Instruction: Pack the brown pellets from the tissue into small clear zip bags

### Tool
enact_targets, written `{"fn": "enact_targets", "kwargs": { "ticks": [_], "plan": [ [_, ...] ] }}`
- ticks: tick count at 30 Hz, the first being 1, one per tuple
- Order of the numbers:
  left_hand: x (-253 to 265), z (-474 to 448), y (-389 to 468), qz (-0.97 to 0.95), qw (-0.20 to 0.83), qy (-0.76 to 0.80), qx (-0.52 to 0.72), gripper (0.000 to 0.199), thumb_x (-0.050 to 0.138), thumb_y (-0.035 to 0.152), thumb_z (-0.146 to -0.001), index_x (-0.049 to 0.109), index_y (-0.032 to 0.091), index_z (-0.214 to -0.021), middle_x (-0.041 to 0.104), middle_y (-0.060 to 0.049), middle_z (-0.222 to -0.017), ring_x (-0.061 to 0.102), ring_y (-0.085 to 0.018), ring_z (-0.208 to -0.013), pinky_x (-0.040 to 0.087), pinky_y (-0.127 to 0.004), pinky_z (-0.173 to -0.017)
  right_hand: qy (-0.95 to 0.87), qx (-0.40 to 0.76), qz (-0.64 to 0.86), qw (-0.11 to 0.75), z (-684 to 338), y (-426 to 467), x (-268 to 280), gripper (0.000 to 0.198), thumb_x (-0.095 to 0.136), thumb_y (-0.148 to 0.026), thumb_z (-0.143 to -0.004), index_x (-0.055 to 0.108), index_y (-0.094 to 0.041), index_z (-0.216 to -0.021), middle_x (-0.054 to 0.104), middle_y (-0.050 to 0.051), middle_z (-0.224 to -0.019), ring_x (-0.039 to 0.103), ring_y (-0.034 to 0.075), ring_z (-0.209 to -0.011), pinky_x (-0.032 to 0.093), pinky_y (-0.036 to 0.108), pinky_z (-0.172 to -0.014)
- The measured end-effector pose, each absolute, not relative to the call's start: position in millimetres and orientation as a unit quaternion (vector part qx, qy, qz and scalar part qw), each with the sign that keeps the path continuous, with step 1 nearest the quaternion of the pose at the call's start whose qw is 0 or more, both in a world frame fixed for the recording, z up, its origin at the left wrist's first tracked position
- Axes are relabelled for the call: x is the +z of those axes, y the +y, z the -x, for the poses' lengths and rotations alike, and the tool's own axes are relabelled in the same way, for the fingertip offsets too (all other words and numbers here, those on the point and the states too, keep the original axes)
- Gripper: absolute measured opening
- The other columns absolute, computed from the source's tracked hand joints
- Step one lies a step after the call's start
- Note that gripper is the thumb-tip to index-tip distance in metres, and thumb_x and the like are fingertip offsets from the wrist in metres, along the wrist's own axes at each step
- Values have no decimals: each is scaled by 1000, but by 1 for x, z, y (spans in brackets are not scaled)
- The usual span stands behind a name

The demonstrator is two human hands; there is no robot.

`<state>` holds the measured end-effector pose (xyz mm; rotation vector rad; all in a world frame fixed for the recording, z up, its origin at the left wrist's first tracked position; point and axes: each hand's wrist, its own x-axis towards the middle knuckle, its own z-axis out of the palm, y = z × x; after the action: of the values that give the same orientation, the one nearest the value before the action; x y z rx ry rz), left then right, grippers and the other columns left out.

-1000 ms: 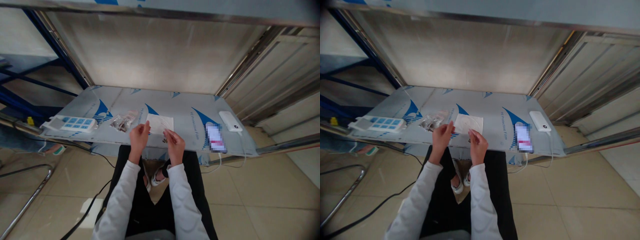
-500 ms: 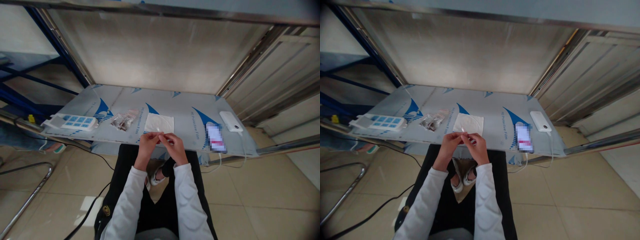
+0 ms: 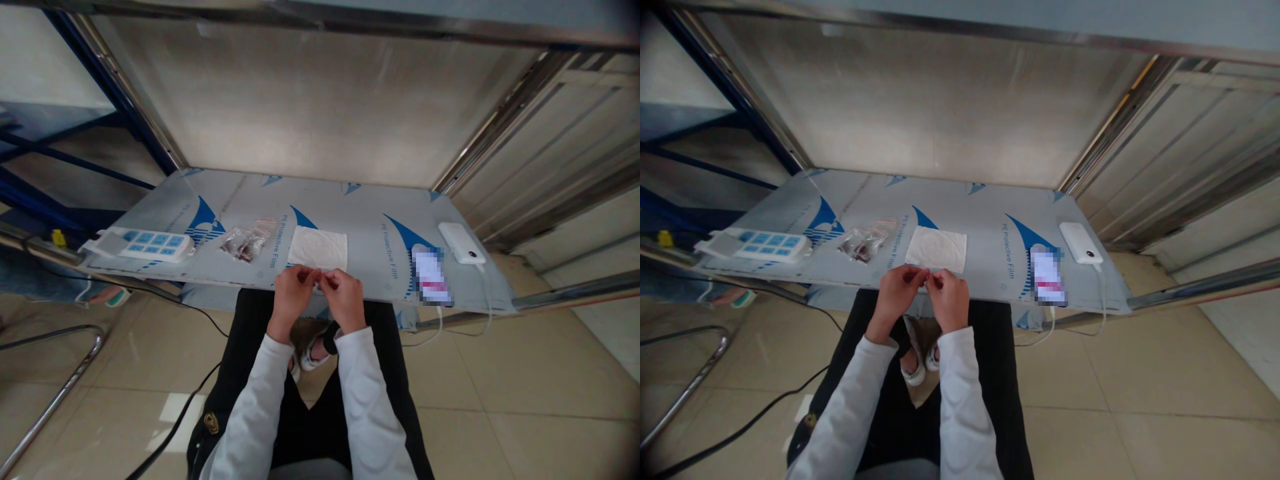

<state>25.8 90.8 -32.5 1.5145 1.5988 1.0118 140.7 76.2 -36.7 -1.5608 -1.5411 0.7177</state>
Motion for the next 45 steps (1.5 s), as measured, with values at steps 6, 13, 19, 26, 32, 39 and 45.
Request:
{"fn": "enact_targets", "kwargs": {
  "ticks": [6, 13, 19, 26, 32, 39, 45],
  "plan": [
    [-22, -5, 88, -607, 224, 707, 287, 19, 57, 29, -81, 68, 13, -78, 72, -10, -75, 66, -21, -71, 43, -30, -65, -560, 178, 725, 359, -145, 76, -33, 12, 58, -24, -79, 68, -17, -77, 74, 11, -76, 70, 25, -76, 50, 33, -73],
    [-21, 3, 96, -519, 454, 564, 454, 29, 65, 43, -73, 66, 14, -73, 68, -4, -65, 61, -14, -60, 46, -24, -61, -575, 333, 566, 488, -144, 78, -23, 32, 54, -45, -85, 71, -18, -90, 74, 7, -89, 68, 19, -76, 52, 26, -65],
    [-26, -14, 92, -393, 615, 449, 516, 32, 75, 42, -63, 68, 11, -68, 64, -1, -60, 56, -9, -56, 47, -22, -61, -572, 428, 514, 474, -138, 77, -25, 32, 60, -46, -81, 75, -18, -88, 74, 4, -75, 68, 21, -71, 54, 28, -63],
    [-35, -9, 96, -482, 564, 478, 471, 29, 70, 42, -69, 69, 12, -70, 68, -5, -64, 61, -14, -58, 48, -26, -61, -611, 400, 527, 435, -148, 76, -29, 27, 53, -37, -86, 72, -18, -85, 73, 5, -74, 68, 20, -67, 53, 29, -61],
    [-17, -18, 84, -625, 276, 658, 316, 19, 59, 31, -76, 66, 15, -67, 69, -9, -67, 64, -20, -64, 43, -30, -63, -620, 187, 670, 363, -143, 77, -30, 17, 56, -22, -80, 66, -20, -67, 71, 6, -66, 67, 22, -64, 47, 30, -64],
    [1, -25, 81, -602, 267, 660, 361, 11, 59, 27, -71, 59, 18, -66, 67, -5, -64, 63, -18, -63, 43, -27, -61, -595, 261, 597, 471, -157, 74, -23, 21, 59, -35, -81, 68, -19, -90, 73, 8, -91, 67, 21, -83, 50, 32, -76],
    [-4, -10, 87, -526, 464, 558, 445, 13, 64, 28, -68, 63, 16, -75, 67, -3, -62, 62, -14, -55, 45, -23, -54, -674, 417, 425, 438, -170, 79, -22, 87, 83, -38, -56, 47, -25, -134, 47, 8, -140, 42, 25, -130, 34, 40, -108]
  ]
}}
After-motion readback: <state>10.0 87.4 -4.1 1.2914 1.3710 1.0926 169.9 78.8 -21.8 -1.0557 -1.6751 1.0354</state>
